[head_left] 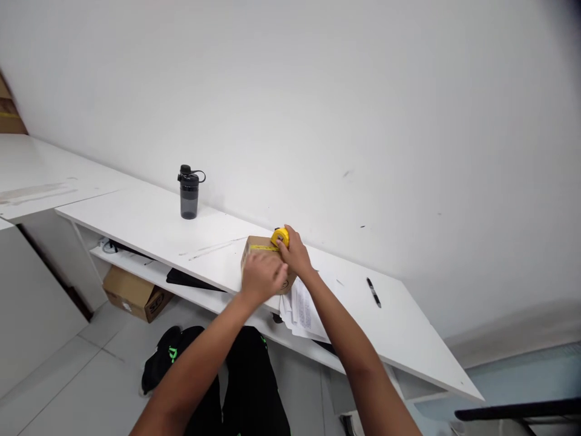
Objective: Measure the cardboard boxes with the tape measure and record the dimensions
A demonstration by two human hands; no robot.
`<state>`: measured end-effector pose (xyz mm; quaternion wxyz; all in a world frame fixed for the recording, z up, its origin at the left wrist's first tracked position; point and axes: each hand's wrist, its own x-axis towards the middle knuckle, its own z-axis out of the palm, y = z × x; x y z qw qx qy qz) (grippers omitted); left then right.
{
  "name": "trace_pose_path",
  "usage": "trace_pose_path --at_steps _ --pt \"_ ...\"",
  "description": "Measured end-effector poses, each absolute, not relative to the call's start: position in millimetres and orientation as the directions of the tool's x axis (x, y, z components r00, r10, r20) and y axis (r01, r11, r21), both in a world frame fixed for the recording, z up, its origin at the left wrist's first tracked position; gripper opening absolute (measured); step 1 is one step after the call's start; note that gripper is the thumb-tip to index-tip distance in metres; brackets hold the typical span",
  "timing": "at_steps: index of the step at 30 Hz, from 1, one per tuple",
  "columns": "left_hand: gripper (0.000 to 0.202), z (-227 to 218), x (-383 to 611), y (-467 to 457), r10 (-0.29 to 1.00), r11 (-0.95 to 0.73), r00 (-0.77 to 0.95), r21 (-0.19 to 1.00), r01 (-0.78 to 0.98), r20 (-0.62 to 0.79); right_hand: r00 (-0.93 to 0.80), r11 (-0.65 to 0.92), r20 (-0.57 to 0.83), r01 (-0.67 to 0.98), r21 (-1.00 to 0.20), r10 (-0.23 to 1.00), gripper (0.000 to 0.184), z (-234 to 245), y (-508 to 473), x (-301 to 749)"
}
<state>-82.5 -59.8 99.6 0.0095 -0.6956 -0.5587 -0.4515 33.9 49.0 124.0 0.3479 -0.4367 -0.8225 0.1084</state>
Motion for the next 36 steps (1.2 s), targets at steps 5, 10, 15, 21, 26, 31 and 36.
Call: trace_pose_path --at_steps 5,10,15,21,26,31,36 --pt "0.062 99 -137 -30 0.887 -0.211 -0.227 0.788 0.578 0.403 -0.352 0.567 0.460 0.650 -0.506 0.815 0.060 124 50 25" --pt "0.064 62 -124 -34 0.927 -0.140 -0.264 0.898 0.417 0.267 -0.299 0.514 0.433 0.653 -0.557 0.850 0.060 128 51 13" --pt "0.069 59 -103 -43 0.860 -0.055 -0.444 0.911 0.410 0.251 -0.414 0.625 0.495 0.668 -0.405 0.764 0.056 124 43 10" --pt "0.050 97 -133 -2 0.850 -0.175 -0.383 0.880 0.442 0.361 -0.440 0.628 0.517 0.729 -0.271 0.734 0.054 124 39 10" --pt "0.062 94 -138 20 0.881 -0.256 -0.311 0.913 0.318 0.356 -0.473 0.625 0.519 0.763 -0.164 0.712 0.051 124 38 8" --pt "0.064 96 -143 23 0.930 -0.217 -0.148 0.829 0.516 0.336 -0.490 0.643 0.508 0.745 -0.178 0.708 0.050 123 38 11" --pt "0.056 108 -140 18 0.956 -0.126 -0.120 0.745 0.655 0.266 -0.469 0.635 0.522 0.748 -0.193 0.712 0.049 123 37 11"
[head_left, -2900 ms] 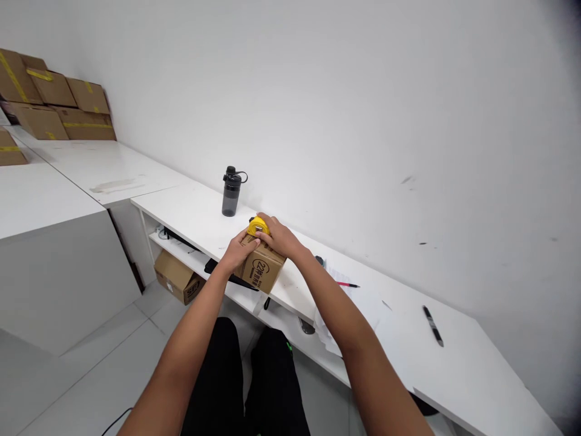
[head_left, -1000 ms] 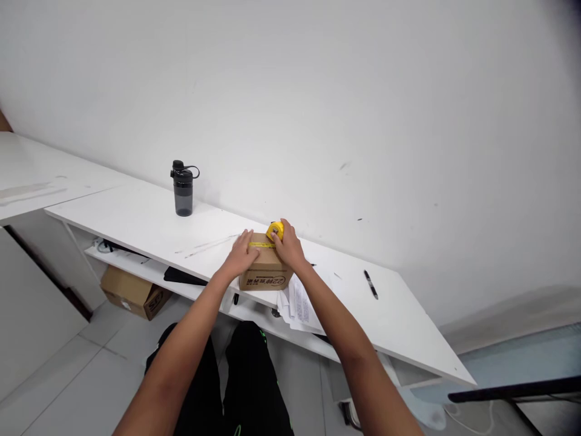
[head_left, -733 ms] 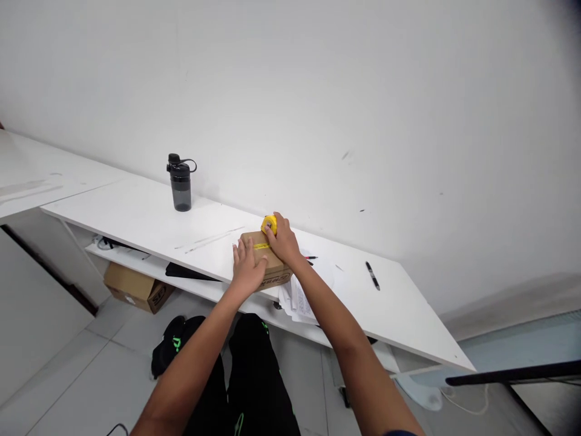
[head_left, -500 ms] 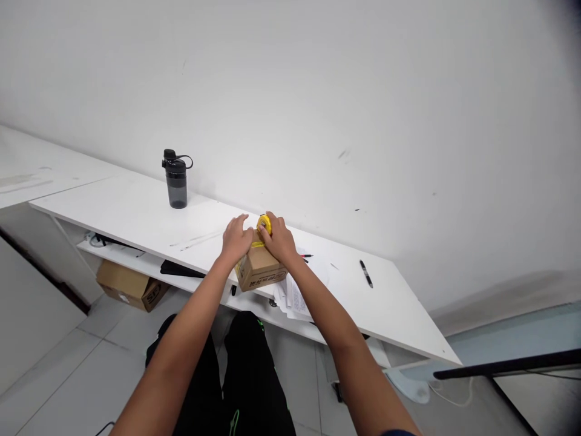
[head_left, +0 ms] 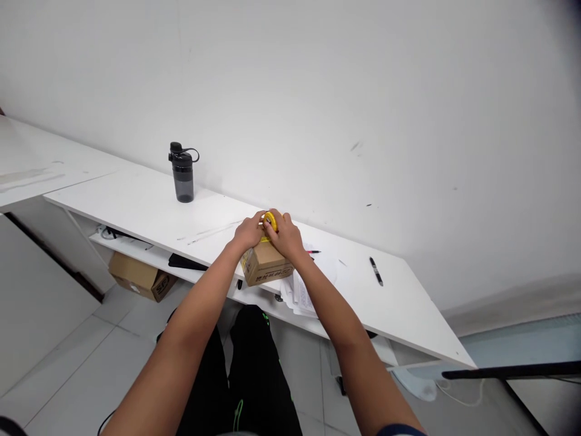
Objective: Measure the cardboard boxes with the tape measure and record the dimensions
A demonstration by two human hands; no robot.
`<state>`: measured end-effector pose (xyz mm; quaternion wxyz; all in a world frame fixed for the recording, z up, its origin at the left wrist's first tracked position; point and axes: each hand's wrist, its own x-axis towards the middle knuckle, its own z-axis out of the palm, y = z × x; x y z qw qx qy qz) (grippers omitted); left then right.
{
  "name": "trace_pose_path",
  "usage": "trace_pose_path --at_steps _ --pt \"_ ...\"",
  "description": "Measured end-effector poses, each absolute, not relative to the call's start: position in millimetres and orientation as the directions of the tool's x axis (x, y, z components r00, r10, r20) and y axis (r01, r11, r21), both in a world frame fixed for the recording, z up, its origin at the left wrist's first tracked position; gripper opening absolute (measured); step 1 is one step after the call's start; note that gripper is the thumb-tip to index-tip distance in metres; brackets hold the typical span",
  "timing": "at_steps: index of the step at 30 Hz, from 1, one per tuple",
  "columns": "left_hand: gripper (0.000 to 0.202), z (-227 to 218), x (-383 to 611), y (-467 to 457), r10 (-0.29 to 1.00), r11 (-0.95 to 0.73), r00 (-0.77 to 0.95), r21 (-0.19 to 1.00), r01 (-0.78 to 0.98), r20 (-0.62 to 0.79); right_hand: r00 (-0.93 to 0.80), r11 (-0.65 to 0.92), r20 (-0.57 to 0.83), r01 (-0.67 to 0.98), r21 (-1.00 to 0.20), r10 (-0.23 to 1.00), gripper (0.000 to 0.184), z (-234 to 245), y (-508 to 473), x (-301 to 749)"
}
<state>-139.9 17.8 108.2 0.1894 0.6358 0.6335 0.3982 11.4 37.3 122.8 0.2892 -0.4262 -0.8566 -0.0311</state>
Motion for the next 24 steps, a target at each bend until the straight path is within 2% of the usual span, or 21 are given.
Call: trace_pose_path --at_steps 8,15,18,24 --pt "0.052 117 -135 20 0.981 -0.017 -0.123 0.695 0.719 0.151 -0.438 0.563 0.510 0.819 -0.113 0.740 0.046 130 -3 36" --pt "0.043 114 -134 23 0.977 -0.031 -0.127 0.700 0.714 0.173 -0.422 0.538 0.562 0.841 -0.049 0.711 0.044 116 -71 79" --pt "0.043 112 -135 25 0.976 -0.037 -0.128 0.710 0.703 0.177 -0.407 0.535 0.580 0.843 -0.059 0.705 0.044 110 -79 82" --pt "0.046 106 -138 30 0.972 -0.074 -0.107 0.702 0.708 0.210 -0.354 0.531 0.585 0.832 -0.158 0.729 0.046 110 -70 78"
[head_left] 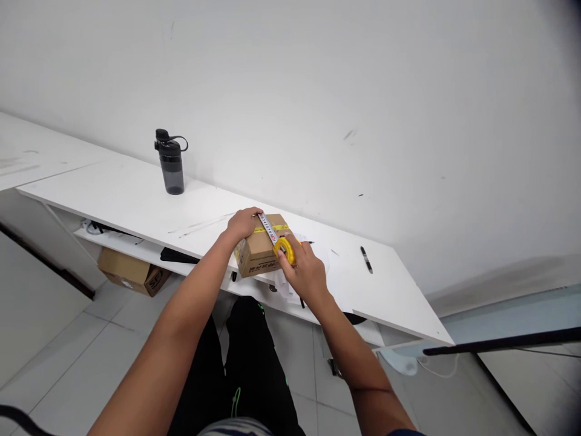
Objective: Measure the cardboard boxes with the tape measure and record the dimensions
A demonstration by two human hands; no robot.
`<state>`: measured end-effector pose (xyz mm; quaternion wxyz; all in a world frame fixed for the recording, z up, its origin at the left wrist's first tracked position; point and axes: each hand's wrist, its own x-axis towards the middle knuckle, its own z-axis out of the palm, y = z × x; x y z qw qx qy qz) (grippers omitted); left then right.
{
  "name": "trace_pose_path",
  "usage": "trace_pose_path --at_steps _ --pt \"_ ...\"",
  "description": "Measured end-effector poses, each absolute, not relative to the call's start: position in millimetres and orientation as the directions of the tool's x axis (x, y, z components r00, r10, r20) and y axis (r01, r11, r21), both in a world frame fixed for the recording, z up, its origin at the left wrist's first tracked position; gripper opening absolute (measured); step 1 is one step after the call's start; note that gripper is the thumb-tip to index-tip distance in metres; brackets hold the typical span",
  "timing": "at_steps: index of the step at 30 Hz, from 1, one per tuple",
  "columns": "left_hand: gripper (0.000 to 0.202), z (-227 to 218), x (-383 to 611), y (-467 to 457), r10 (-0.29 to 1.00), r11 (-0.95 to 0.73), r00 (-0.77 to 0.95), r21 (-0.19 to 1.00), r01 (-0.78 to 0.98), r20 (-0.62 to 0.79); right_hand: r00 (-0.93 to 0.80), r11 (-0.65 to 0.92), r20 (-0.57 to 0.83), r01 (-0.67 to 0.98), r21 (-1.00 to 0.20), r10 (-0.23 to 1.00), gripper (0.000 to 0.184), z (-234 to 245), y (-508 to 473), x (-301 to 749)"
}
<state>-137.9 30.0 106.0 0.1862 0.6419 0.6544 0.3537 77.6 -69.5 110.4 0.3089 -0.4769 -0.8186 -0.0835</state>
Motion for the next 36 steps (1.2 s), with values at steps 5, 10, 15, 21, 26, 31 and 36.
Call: trace_pose_path --at_steps 5,10,15,21,26,31,36 --pt "0.049 103 -140 31 0.968 -0.100 -0.091 0.697 0.710 0.233 -0.323 0.459 0.481 0.866 -0.197 0.815 0.049 122 -45 58" --pt "0.047 105 -140 25 0.966 -0.114 -0.080 0.688 0.717 0.244 -0.352 0.452 0.371 0.862 -0.227 0.859 0.058 135 0 23" --pt "0.046 110 -145 14 0.963 -0.083 -0.127 0.710 0.699 0.238 -0.444 0.549 0.337 0.758 -0.351 0.830 0.065 150 33 9" --pt "0.057 89 -201 -19 0.935 -0.186 -0.082 0.675 0.714 0.345 -0.348 0.574 0.461 0.401 -0.714 0.816 0.074 155 44 32" --pt "0.049 49 -230 -50 0.909 0.025 -0.284 0.642 0.767 0.304 -0.433 0.541 0.427 0.183 -0.821 0.794 0.067 133 27 6" --pt "0.062 51 -214 -79 0.844 0.014 -0.523 0.970 0.244 0.119 -0.562 0.668 0.429 0.334 -0.664 0.707 0.062 132 1 -23" --pt "0.076 75 -181 -106 0.934 -0.130 -0.332 0.991 0.030 0.132 -0.690 0.811 0.454 0.360 -0.460 0.564 0.059 142 1 -19"
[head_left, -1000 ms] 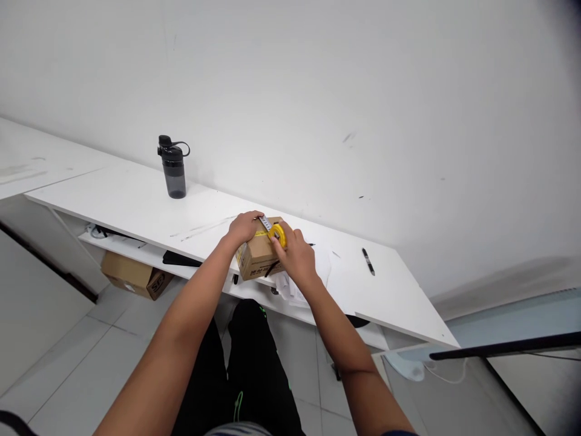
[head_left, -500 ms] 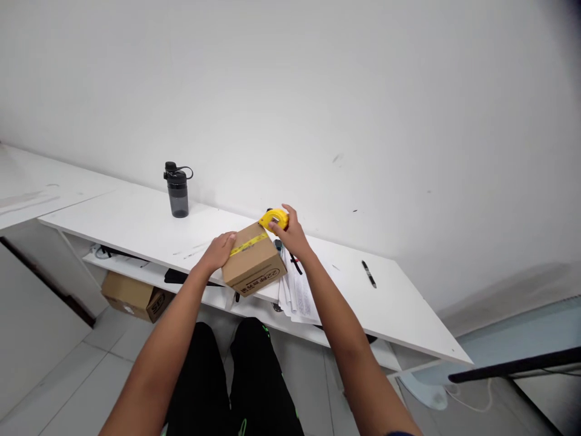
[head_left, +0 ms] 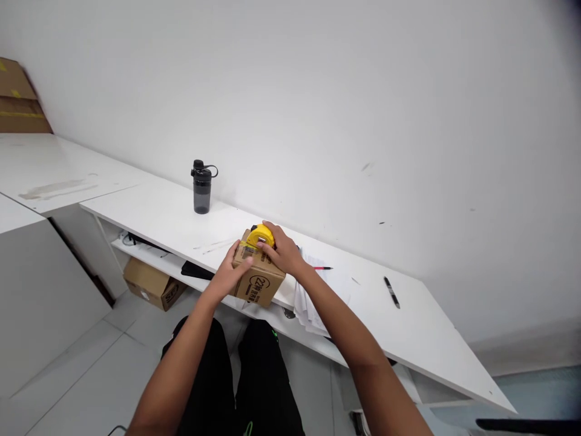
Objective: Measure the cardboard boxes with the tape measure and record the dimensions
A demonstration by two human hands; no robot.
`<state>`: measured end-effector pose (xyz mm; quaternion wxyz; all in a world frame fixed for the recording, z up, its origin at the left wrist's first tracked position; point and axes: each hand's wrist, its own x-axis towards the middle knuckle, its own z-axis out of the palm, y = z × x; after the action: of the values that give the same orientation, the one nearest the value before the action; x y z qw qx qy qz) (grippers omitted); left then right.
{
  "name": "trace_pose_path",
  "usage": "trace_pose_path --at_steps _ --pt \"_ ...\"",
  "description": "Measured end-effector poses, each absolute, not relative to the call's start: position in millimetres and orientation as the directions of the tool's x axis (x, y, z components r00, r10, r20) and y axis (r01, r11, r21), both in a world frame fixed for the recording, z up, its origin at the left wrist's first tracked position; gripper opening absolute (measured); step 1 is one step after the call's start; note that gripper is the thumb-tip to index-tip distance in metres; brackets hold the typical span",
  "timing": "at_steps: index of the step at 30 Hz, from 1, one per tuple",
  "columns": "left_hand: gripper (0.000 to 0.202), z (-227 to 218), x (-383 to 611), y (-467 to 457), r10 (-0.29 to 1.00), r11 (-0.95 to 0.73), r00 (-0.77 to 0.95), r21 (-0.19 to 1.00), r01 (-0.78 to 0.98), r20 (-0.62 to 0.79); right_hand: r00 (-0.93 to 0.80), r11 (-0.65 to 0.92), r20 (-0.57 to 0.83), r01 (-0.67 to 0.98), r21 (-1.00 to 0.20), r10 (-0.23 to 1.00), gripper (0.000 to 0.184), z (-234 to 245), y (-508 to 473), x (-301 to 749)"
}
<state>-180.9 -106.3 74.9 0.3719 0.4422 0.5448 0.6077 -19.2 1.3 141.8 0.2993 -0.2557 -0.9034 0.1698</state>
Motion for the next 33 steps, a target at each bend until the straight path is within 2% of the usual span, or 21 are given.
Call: trace_pose_path --at_steps 2,4,10,16,19,25,28,33 --pt "0.082 78 -172 -108 0.941 -0.129 -0.312 0.991 0.041 0.135 -0.741 0.837 0.424 0.347 -0.423 0.521 0.057 144 4 -20" --pt "0.079 78 -168 -105 0.944 -0.138 -0.295 0.989 0.047 0.146 -0.776 0.845 0.387 0.332 -0.419 0.498 0.056 146 6 -24" --pt "0.085 72 -167 -103 0.914 -0.183 -0.352 0.980 0.078 0.199 -0.810 0.840 0.312 0.357 -0.407 0.496 0.054 155 6 -35" --pt "0.065 77 -154 -108 0.865 -0.163 -0.458 0.978 0.129 0.205 -0.854 0.875 0.275 0.344 -0.340 0.442 0.052 170 -1 -14" --pt "0.063 80 -150 -111 0.841 -0.141 -0.503 0.978 0.151 0.199 -0.840 0.865 0.265 0.386 -0.321 0.473 0.051 171 -5 16" --pt "0.064 73 -150 -115 0.870 -0.145 -0.456 0.981 0.126 0.187 -0.772 0.813 0.310 0.425 -0.397 0.555 0.049 164 -8 79" --pt "0.063 69 -150 -113 0.863 -0.168 -0.459 0.976 0.136 0.212 -0.761 0.811 0.320 0.441 -0.384 0.564 0.050 166 -14 94" --pt "0.063 69 -151 -111 0.878 -0.141 -0.444 0.983 0.121 0.181 -0.715 0.752 0.278 0.513 -0.414 0.641 0.048 167 -22 112"
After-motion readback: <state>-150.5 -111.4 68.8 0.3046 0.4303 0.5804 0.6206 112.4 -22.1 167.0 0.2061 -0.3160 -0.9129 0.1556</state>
